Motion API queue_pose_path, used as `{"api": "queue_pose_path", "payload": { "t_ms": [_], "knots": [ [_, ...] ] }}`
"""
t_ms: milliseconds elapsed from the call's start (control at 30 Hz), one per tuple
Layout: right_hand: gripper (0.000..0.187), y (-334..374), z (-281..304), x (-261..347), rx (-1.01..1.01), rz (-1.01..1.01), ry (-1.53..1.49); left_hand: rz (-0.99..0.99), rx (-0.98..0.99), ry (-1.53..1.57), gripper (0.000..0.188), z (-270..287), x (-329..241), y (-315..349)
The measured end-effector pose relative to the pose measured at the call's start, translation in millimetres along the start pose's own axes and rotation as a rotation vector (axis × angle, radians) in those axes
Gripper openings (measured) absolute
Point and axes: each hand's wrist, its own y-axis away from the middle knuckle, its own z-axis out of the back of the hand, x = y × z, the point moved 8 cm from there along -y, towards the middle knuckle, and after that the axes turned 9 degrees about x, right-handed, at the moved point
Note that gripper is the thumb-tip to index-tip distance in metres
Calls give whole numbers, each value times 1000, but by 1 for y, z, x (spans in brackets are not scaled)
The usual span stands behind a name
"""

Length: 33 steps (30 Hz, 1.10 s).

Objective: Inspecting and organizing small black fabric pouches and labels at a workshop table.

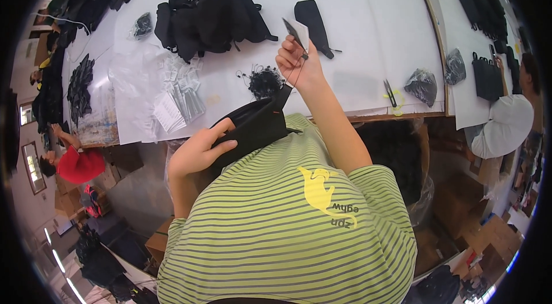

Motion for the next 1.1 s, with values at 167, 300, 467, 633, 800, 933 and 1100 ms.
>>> {"api": "queue_pose_path", "payload": {
  "t_ms": [167,300,467,633,800,933,1100],
  "knots": [
    [22,-1,-7,28,18,113,249,-22,-10,40,26,3,5,-3],
    [25,3,-8,52,-237,363,577,-91,-32,82,19,5,4,-7],
    [25,-4,-10,52,-89,265,515,-110,-17,59,18,8,1,-14],
    [19,-2,-23,22,188,-44,-35,-66,30,4,18,11,-4,-20],
    [24,10,-53,30,286,13,137,-96,49,48,24,9,-4,-22],
    [28,20,-70,35,277,96,337,-59,79,39,23,9,-5,-23],
    [28,26,-72,41,324,154,554,-103,46,48,21,10,-6,-23]
  ]
}}
